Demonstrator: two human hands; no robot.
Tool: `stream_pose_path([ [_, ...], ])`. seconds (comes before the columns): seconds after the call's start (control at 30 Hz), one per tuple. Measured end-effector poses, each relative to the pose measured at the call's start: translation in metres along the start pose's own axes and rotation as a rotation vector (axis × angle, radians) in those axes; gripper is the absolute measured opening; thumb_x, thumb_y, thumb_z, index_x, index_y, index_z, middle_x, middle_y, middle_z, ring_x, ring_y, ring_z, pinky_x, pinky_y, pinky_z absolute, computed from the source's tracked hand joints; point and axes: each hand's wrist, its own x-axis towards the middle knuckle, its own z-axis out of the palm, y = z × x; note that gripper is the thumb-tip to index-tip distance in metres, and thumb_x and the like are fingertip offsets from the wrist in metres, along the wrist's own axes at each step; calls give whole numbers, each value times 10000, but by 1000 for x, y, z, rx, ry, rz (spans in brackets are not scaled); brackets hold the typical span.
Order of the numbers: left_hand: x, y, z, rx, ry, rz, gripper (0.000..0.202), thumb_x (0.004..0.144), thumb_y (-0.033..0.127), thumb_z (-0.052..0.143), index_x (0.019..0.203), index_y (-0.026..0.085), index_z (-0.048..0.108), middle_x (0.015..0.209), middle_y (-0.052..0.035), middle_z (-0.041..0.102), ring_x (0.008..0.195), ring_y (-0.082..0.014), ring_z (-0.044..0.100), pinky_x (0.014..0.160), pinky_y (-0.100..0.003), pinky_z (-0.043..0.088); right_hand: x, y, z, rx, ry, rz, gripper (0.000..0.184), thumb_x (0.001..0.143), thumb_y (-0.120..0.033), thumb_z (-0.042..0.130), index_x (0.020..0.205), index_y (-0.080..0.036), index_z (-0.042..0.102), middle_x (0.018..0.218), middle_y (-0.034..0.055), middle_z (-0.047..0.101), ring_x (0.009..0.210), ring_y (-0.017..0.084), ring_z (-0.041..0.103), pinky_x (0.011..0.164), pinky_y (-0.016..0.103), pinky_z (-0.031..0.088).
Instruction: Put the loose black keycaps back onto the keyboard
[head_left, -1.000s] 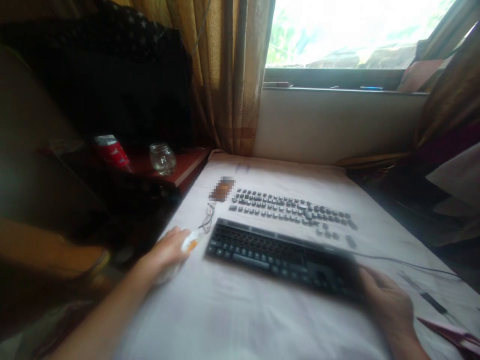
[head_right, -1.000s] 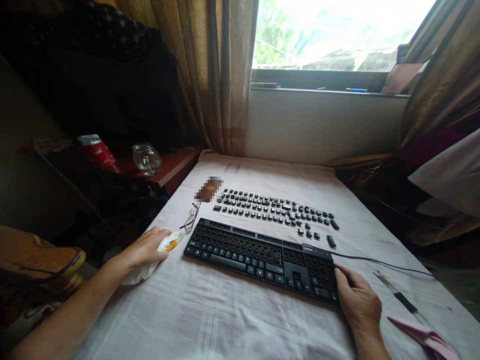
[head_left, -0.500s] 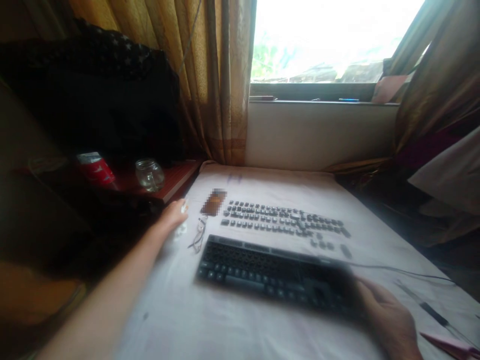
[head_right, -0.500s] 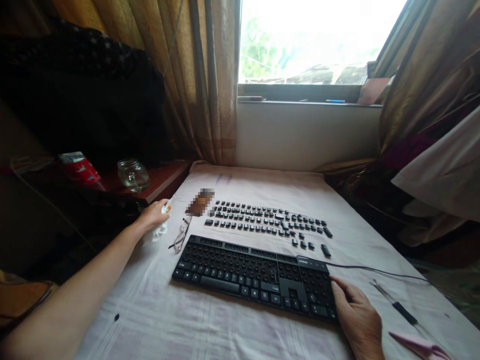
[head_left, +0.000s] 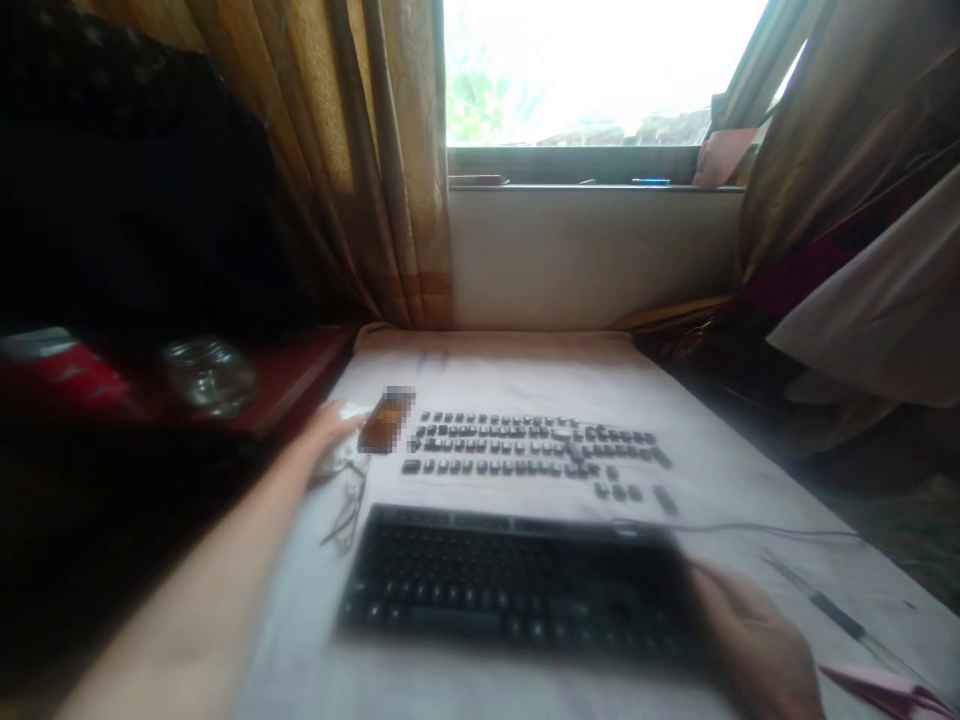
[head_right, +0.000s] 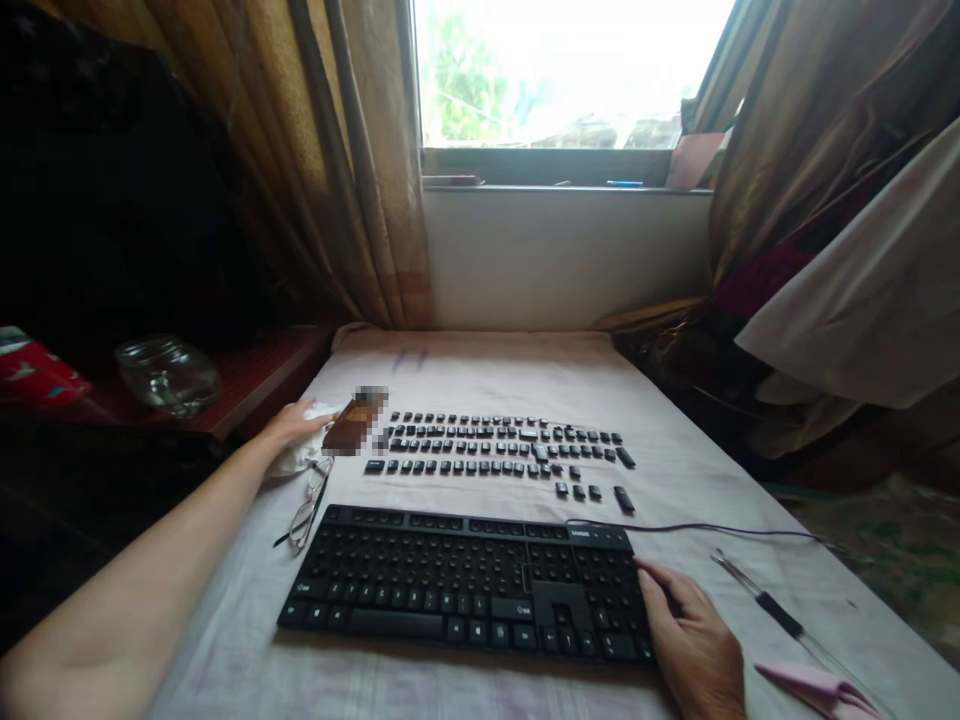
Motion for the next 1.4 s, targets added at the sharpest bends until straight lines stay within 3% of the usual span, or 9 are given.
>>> stream_pose_path([
  [0.13,-39,8,-11,-28,155,70,428,900,348,625,1270,141,571,1382,-165,520,1283,-360,490,1051,-539,422,0,-4,0,-22,10,-51,409,657,-538,586,807,-222,797,894,73,773,900,314,695,864,404,535],
  [0.2,-80,22,-3,-78,214,197,396,931,302,533,1293,143,558,1444,-150,485,1369,-315,412,1147,-488,327,-1,-5,2,-29,15,-86,400,672,-526,571,801,-217,791,885,80,772,874,301,698,841,395,541],
  [0.3,-155,54,22,-182,196,475,307,936,326,508,1213,248,616,1338,-25,609,1313,-210,492,1146,-377,355,-4,-6,3,-14,17,-105,405,700,-522,557,813,-210,788,857,89,771,833,285,701,813,386,545],
  [0.43,-224,92,51,-319,285,950,277,957,282,506,1206,258,625,1256,-43,668,1245,-233,554,1100,-457,393,0,-11,-5,1,-58,-145,382,749,-489,551,844,-195,776,843,88,770,809,270,703,752,371,549],
  [0.63,-200,91,59,-84,136,776,373,956,434,467,1204,222,647,1267,-95,667,1215,-302,577,1084,-539,388,50,-44,-19,-132,-143,-455,272,822,-403,573,883,-223,768,893,68,750,747,217,675,704,338,529],
  [0.87,-180,61,69,-27,-91,599,498,940,547,397,1185,209,667,1188,-75,707,1129,-278,630,1029,-462,459,88,-73,24,-544,-413,-682,169,830,-266,677,958,-291,785,953,28,730,859,195,659,691,280,483],
  [1.07,-184,62,66,-68,-51,626,511,954,593,368,1084,226,700,1106,-69,723,1061,-274,648,978,-463,491,93,-79,39,-669,-486,-774,236,845,-315,677,1059,-278,770,989,46,712,875,189,635,710,272,460],
  [1.23,-199,90,62,-94,103,753,432,964,522,414,1152,230,673,1182,-95,690,1110,-295,618,982,-507,480,93,-84,47,-662,-517,-800,178,856,-286,649,971,-260,782,950,51,709,858,183,628,708,263,447],
  [1.4,-236,142,71,-147,35,963,312,959,373,499,1199,242,651,1245,-87,666,1197,-285,578,1044,-528,437,94,-84,46,-643,-500,-803,176,870,-272,624,972,-234,761,1015,66,705,923,203,634,759,280,467],
])
